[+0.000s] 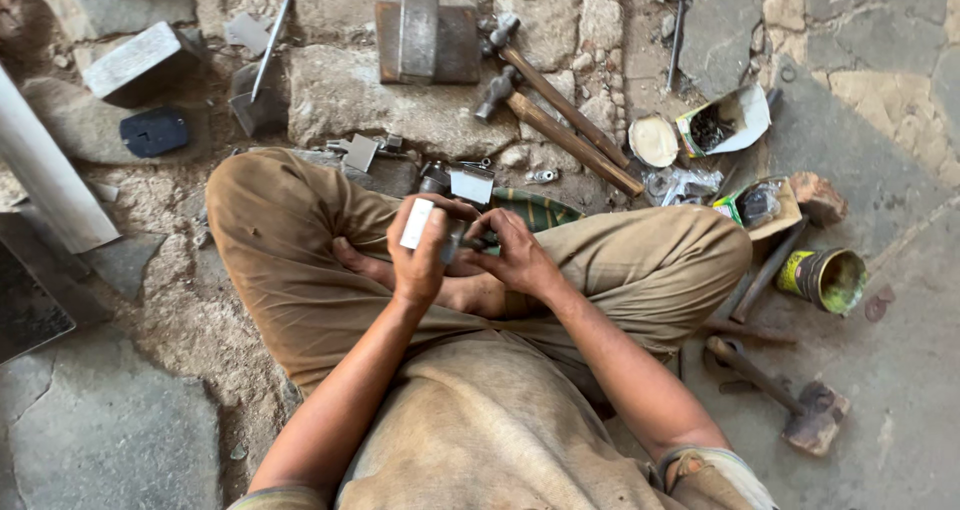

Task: The person sits on the floor and uses a hand screwdriver to tighten screws into small metal brackets. They repeatedly pick up brackets, insert screws, and turn the screwdriver to secure the fasteners.

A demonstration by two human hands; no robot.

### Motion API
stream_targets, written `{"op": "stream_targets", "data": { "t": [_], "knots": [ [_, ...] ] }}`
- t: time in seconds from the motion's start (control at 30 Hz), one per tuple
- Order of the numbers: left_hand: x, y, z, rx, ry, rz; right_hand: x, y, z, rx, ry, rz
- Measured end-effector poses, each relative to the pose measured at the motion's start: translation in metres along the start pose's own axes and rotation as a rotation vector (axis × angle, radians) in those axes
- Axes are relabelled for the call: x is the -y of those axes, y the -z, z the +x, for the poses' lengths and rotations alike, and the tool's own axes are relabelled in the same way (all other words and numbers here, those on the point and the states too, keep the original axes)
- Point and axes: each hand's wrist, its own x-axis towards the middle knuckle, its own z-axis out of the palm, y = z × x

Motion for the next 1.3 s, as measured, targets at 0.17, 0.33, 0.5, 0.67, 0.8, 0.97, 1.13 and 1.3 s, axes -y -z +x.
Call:
{"op": "stream_targets", "data": {
  "t": [0.17,0.33,0.5,0.67,0.8,0.97,1.13,1.3],
  "knots": [
    [0.014,0.018,0.007,-0.082,0.013,-0.072,-0.03,-0.003,0.012,-0.283,0.48,-0.408],
    [0.029,0.016,0.006,0.02,0.009,0.034,-0.021,0.002,0.006,-0.114,-0.088,-0.086],
    [0.02,0.015,0.012,0.138,-0.216,0.634,0.033,-0.035,0.01,0.077,-0.281,1.497],
    [-0.016,0.068,0.022,0.383,-0.201,0.87,0.051,-0.032,0.035,0.027,-0.565,1.799],
    [-0.063,0.174,0.058,0.184,-0.189,1.245,0.046,-0.009,0.074,-0.262,-0.213,1.438],
    [-0.073,0.313,0.134,-0.121,-0.255,1.812,0.057,-0.003,0.08,-0.428,-0.053,0.993],
    [-0.044,0.365,0.143,-0.098,0.078,1.724,0.076,0.005,0.073,-0.617,0.224,0.074],
    [-0.068,0.331,0.113,-0.175,-0.021,1.415,0.091,0.016,0.062,-0.65,0.367,-0.14]
  ]
}}
